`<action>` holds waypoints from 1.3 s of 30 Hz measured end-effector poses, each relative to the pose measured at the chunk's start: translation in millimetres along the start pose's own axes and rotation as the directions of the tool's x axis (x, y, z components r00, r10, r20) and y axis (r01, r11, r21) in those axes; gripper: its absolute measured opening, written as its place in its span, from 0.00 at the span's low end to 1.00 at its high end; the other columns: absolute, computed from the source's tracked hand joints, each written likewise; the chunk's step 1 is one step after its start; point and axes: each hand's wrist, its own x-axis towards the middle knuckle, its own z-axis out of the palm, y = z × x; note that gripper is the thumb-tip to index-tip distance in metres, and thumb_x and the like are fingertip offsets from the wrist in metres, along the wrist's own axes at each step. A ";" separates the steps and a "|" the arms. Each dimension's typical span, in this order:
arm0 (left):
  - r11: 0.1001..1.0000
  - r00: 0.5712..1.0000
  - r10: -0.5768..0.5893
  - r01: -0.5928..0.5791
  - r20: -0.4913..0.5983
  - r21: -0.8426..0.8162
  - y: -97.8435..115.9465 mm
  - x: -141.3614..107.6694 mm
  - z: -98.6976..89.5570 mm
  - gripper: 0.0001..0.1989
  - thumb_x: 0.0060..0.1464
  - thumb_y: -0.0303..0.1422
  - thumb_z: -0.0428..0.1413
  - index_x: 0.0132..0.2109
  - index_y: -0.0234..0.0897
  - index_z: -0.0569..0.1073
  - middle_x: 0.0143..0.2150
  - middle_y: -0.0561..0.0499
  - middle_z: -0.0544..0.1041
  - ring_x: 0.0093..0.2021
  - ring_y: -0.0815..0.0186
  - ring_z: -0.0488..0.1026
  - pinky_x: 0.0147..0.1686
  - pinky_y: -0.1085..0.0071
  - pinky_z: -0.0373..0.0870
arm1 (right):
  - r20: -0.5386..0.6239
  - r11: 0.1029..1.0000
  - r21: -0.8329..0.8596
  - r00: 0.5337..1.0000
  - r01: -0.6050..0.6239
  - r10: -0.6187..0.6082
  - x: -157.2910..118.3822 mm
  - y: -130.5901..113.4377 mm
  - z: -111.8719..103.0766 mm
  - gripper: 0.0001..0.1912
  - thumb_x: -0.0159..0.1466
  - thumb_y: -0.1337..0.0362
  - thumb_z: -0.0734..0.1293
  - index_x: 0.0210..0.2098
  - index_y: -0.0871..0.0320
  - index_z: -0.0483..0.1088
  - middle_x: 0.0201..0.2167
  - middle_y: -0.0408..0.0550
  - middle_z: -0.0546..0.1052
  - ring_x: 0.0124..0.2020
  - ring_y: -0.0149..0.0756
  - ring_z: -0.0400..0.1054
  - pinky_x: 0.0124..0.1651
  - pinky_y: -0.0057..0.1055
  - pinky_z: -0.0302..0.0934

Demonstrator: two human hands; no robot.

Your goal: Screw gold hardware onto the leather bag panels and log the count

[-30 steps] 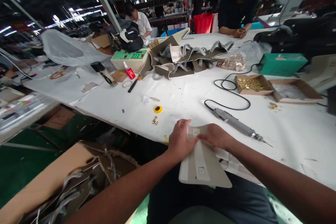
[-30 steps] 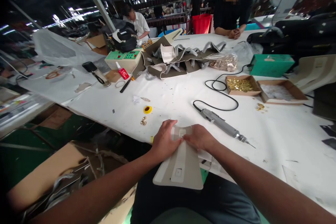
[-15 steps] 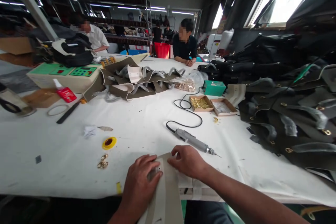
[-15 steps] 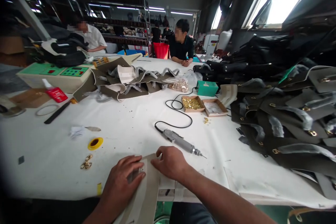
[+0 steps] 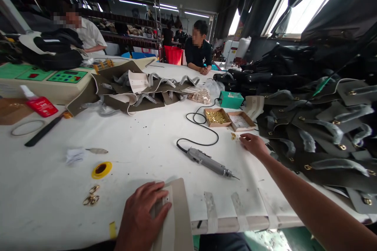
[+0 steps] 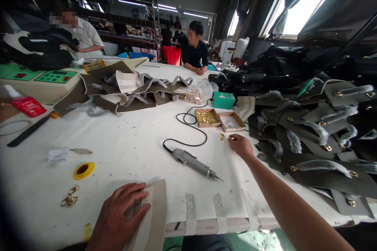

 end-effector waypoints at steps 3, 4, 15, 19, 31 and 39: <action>1.000 1.000 0.008 -0.008 0.000 0.006 -0.7 -0.9 1.0 0.11 0.57 0.41 0.63 0.47 0.51 0.81 0.56 0.55 0.82 0.58 0.51 0.76 0.53 0.52 0.75 | -0.008 0.996 -0.085 0.999 0.034 -0.035 11.8 2.4 9.3 0.16 0.66 0.56 0.65 0.45 0.54 0.81 0.41 0.49 0.83 0.40 0.41 0.74 0.37 0.30 0.59; 1.000 1.000 0.007 -0.007 -0.005 0.003 -0.1 -0.7 1.0 0.10 0.57 0.41 0.63 0.46 0.51 0.82 0.55 0.54 0.82 0.58 0.50 0.76 0.53 0.52 0.74 | -0.007 0.993 -0.113 0.999 0.044 -0.045 13.0 2.5 11.0 0.15 0.65 0.56 0.65 0.44 0.54 0.81 0.42 0.49 0.83 0.42 0.42 0.74 0.37 0.30 0.58; 0.998 1.000 -0.018 0.017 -0.022 -0.059 4.9 2.9 1.2 0.09 0.57 0.41 0.62 0.45 0.51 0.81 0.54 0.55 0.82 0.57 0.50 0.76 0.52 0.51 0.72 | 0.063 0.972 -0.205 0.992 0.118 -0.107 3.4 10.4 -0.7 0.19 0.64 0.56 0.66 0.52 0.51 0.79 0.43 0.47 0.82 0.39 0.39 0.73 0.35 0.29 0.54; 0.998 0.999 -0.017 0.015 -0.034 -0.058 5.3 3.8 0.4 0.10 0.56 0.41 0.62 0.45 0.51 0.81 0.54 0.54 0.83 0.56 0.50 0.76 0.52 0.52 0.72 | 0.057 0.974 -0.187 0.992 0.126 -0.117 10.5 5.7 4.1 0.17 0.66 0.57 0.65 0.50 0.51 0.80 0.47 0.47 0.82 0.40 0.39 0.72 0.35 0.29 0.54; 0.997 0.999 -0.035 0.035 -0.005 -0.063 7.9 6.1 -3.3 0.12 0.58 0.45 0.59 0.45 0.50 0.82 0.54 0.53 0.83 0.57 0.51 0.75 0.54 0.53 0.71 | 0.333 0.988 -0.068 0.937 0.137 -0.107 -22.8 31.8 -26.8 0.09 0.59 0.58 0.72 0.33 0.57 0.80 0.27 0.45 0.80 0.29 0.35 0.72 0.32 0.27 0.59; 0.997 1.000 -0.005 0.003 -0.018 -0.074 0.2 5.3 3.2 0.13 0.58 0.47 0.59 0.45 0.50 0.82 0.54 0.53 0.82 0.56 0.50 0.75 0.54 0.52 0.72 | 0.147 0.999 -0.032 0.989 0.014 -0.009 -40.3 84.6 -77.8 0.18 0.66 0.53 0.65 0.42 0.59 0.80 0.26 0.47 0.79 0.29 0.37 0.72 0.31 0.29 0.60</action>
